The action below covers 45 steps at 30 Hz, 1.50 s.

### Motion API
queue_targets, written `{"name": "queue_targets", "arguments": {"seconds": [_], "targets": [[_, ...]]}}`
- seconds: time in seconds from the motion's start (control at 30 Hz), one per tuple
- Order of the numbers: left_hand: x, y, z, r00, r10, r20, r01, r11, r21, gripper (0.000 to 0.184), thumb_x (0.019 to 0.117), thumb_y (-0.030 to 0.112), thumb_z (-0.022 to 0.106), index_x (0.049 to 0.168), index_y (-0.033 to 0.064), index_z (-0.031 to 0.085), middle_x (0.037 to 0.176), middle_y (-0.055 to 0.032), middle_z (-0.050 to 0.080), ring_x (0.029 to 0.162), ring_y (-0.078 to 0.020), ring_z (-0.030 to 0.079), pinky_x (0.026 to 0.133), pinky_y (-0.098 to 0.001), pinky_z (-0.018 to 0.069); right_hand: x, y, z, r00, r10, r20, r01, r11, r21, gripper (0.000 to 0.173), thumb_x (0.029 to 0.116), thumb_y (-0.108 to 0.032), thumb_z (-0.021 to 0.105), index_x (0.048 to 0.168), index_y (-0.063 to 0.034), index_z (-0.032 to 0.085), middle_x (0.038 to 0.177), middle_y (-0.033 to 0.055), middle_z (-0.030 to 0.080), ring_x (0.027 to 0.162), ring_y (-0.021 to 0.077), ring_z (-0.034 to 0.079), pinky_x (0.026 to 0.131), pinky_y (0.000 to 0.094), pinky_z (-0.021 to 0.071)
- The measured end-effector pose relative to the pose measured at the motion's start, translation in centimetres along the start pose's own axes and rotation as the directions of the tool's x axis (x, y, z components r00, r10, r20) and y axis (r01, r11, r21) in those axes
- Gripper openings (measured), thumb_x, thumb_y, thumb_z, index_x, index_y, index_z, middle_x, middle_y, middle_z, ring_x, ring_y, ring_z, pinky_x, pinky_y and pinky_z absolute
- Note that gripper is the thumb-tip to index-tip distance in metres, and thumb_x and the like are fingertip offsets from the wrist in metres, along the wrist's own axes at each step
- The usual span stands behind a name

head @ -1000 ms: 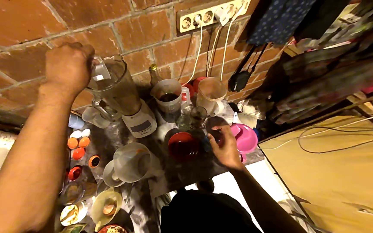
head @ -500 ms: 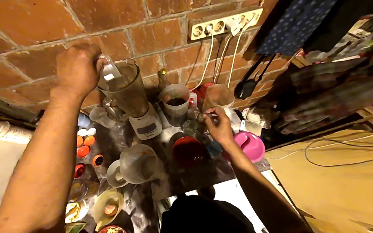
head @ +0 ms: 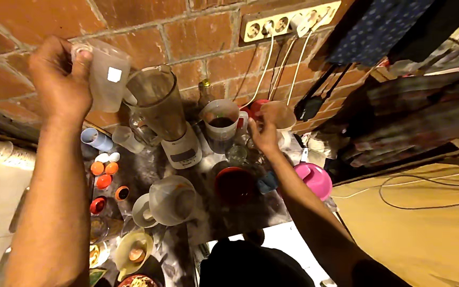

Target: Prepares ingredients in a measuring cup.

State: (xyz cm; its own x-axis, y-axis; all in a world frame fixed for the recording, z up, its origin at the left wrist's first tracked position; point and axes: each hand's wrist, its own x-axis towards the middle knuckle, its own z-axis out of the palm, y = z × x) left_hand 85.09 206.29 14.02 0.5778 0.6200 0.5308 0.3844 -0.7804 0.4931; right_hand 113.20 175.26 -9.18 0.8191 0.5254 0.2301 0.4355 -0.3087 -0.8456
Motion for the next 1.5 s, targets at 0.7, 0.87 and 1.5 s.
{"name": "queue_targets", "arguments": {"seconds": [0.7,0.87,1.5], "targets": [[-0.9,-1.1,-0.1,0.995,-0.08,-0.055,0.062,0.961,-0.268,0.019,0.1054,0.024,0.058,0.109,0.0053,0.061,0.084,0.0033,0.06,0.067,0.0017,0.055,0.063,-0.0181,0.0487,7.3,4.0,6.4,0.985,0.153,0.084,-0.173,0.914,0.367,0.046,0.1037,-0.043,0.058,0.077,-0.0059,0.063,0.065,-0.001,0.053,0.057,0.0083,0.049,0.059,0.0319,0.0472],[-1.2,-1.5,-0.1,0.997,-0.062,-0.041,0.049,0.966,-0.255,0.019,0.105,0.026,0.059,0.109,0.0071,0.061,0.084,0.0052,0.059,0.067,0.0025,0.054,0.062,-0.017,0.0469,5.7,3.3,6.0,0.985,0.147,0.087,-0.168,0.926,0.338,0.049,0.1035,-0.051,0.055,0.079,-0.0088,0.063,0.067,-0.0015,0.052,0.058,0.0068,0.048,0.058,0.0302,0.0457],[-17.5,-13.6,6.2,0.864,-0.482,0.145,0.499,0.859,-0.113,0.034,0.1051,0.022,0.056,0.118,-0.0096,0.06,0.102,-0.0251,0.067,0.085,-0.0317,0.068,0.08,-0.0539,0.0577,-9.5,-5.2,-8.7,0.952,-0.307,-0.008,0.301,0.927,0.226,0.029,0.1027,-0.021,0.059,0.126,-0.0046,0.062,0.121,0.0049,0.069,0.112,0.0159,0.067,0.101,0.0383,0.056]]}}
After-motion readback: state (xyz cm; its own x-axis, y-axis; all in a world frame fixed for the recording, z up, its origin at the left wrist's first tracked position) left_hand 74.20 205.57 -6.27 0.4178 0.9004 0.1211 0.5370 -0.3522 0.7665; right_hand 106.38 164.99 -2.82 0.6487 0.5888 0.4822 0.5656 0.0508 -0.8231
